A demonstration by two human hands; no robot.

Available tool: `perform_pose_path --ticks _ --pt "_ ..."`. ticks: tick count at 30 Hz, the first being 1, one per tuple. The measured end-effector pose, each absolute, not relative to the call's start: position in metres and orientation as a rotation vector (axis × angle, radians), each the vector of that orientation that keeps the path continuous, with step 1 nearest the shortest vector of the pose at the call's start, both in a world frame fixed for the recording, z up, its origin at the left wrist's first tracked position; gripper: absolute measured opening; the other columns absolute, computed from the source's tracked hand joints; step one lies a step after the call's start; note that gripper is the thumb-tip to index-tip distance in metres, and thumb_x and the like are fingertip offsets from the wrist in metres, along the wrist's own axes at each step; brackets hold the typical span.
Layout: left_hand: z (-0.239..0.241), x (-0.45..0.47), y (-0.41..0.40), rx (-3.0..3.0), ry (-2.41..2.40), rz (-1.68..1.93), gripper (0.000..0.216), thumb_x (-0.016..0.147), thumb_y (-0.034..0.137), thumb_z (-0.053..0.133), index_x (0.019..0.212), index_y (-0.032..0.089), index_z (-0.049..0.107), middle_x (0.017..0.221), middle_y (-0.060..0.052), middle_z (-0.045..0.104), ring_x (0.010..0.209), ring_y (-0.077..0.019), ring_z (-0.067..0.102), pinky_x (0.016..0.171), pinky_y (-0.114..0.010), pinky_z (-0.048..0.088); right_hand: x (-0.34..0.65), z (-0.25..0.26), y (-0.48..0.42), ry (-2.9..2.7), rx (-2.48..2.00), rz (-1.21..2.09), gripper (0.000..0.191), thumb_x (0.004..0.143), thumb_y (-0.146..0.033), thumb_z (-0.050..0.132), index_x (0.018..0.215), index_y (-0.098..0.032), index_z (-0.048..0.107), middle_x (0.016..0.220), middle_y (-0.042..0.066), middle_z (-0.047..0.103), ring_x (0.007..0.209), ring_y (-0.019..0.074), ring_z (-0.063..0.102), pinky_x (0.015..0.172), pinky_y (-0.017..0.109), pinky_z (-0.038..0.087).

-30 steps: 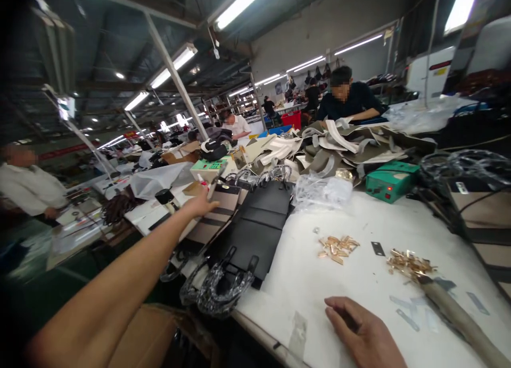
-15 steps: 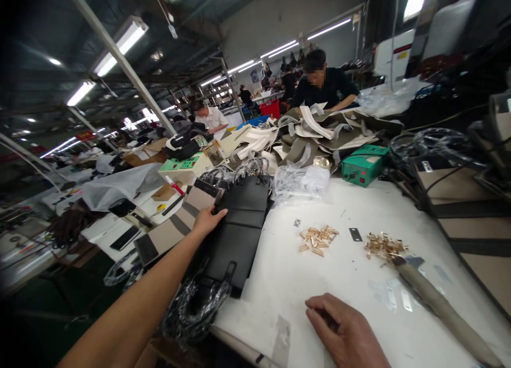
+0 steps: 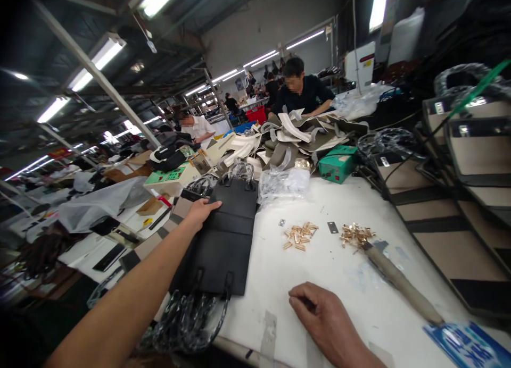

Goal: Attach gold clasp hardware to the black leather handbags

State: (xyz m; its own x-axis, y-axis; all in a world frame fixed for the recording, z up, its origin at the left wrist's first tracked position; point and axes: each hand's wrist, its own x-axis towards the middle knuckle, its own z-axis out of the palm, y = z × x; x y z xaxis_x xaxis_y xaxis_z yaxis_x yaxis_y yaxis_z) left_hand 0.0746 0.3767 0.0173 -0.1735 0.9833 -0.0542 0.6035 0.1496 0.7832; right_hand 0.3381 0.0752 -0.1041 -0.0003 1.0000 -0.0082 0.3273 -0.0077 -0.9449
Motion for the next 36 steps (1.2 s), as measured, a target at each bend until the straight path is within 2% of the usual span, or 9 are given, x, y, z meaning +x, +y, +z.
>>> perform_pose_path --ticks 6,9,12,17,22,26,29,32,36 --pt "0.068 0.090 0.290 1.278 1.311 0.813 0.049 0.066 0.032 0.085 0.108 0.015 0.067 0.099 -0.011 0.075 0.083 -0.0226 0.072 0.079 -0.034 0.058 0.348 -0.099 0.072 -1.242 -1.406 1.100 0.035 0.090 -0.052 0.059 0.102 -0.021 0.071 0.088 0.005 0.071 0.079 0.0220 0.064 0.072 0.033 0.051" --pt "0.073 0.091 0.222 1.097 1.088 0.731 0.052 0.069 0.026 0.084 0.116 0.016 0.067 0.105 -0.012 0.075 0.085 -0.0219 0.072 0.080 -0.032 0.058 0.352 -0.083 0.062 -1.190 -1.256 1.221 0.050 0.090 -0.056 0.059 0.125 -0.021 0.064 0.112 0.009 0.070 0.090 0.0245 0.065 0.074 0.035 0.053" --pt "0.056 0.091 0.156 1.040 1.069 0.791 0.051 0.074 0.026 0.081 0.121 0.018 0.065 0.114 -0.011 0.073 0.096 -0.0227 0.071 0.088 -0.031 0.055 0.341 -0.054 0.046 -1.212 -0.970 1.369 0.054 0.087 -0.055 0.064 0.131 -0.023 0.062 0.126 0.010 0.066 0.103 0.0283 0.064 0.084 0.039 0.052" --pt "0.000 0.091 0.083 1.020 1.102 1.027 0.055 0.078 0.031 0.079 0.128 0.020 0.058 0.127 -0.010 0.067 0.113 -0.0239 0.065 0.098 -0.033 0.050 0.320 -0.030 0.025 -0.805 -0.827 1.484 0.044 0.079 -0.040 0.074 0.120 -0.026 0.069 0.107 0.006 0.074 0.098 0.0282 0.066 0.085 0.038 0.051" --pt "-0.033 0.092 0.067 1.033 1.136 1.228 0.052 0.080 0.033 0.077 0.124 0.022 0.052 0.123 -0.009 0.068 0.115 -0.0248 0.064 0.101 -0.039 0.048 0.335 -0.027 0.028 -0.612 -0.780 1.619 0.050 0.085 -0.052 0.063 0.126 -0.024 0.064 0.108 0.009 0.074 0.093 0.0269 0.070 0.085 0.040 0.052" --pt "-0.019 0.103 0.081 1.182 1.134 1.331 0.046 0.080 0.034 0.076 0.117 0.021 0.053 0.114 -0.008 0.070 0.106 -0.0227 0.066 0.096 -0.037 0.050 0.334 0.001 0.046 -0.926 -0.940 1.305 0.049 0.080 -0.051 0.074 0.120 -0.023 0.066 0.115 0.007 0.072 0.102 0.0262 0.066 0.090 0.037 0.050" --pt "0.001 0.109 0.092 1.269 1.114 1.427 0.045 0.077 0.032 0.078 0.113 0.022 0.053 0.109 -0.006 0.071 0.102 -0.0210 0.067 0.093 -0.034 0.051 0.328 0.021 0.057 -1.022 -1.018 1.052 0.047 0.084 -0.056 0.068 0.117 -0.022 0.065 0.111 0.005 0.072 0.100 0.0256 0.065 0.084 0.034 0.052" --pt "0.005 0.103 0.093 1.249 1.089 1.351 0.041 0.077 0.033 0.079 0.109 0.022 0.056 0.107 -0.005 0.072 0.100 -0.0213 0.067 0.091 -0.033 0.052 0.321 0.018 0.051 -1.044 -1.093 0.975 0.046 0.086 -0.056 0.064 0.117 -0.022 0.064 0.110 0.006 0.072 0.098 0.0255 0.065 0.079 0.032 0.053" --pt "-0.019 0.085 0.084 1.121 1.059 1.134 0.039 0.079 0.036 0.076 0.110 0.020 0.060 0.109 -0.007 0.071 0.102 -0.0236 0.067 0.091 -0.036 0.052 0.309 -0.020 0.022 -1.122 -1.170 1.167 0.041 0.092 -0.054 0.058 0.116 -0.021 0.063 0.109 0.007 0.072 0.095 0.0242 0.066 0.080 0.032 0.054"
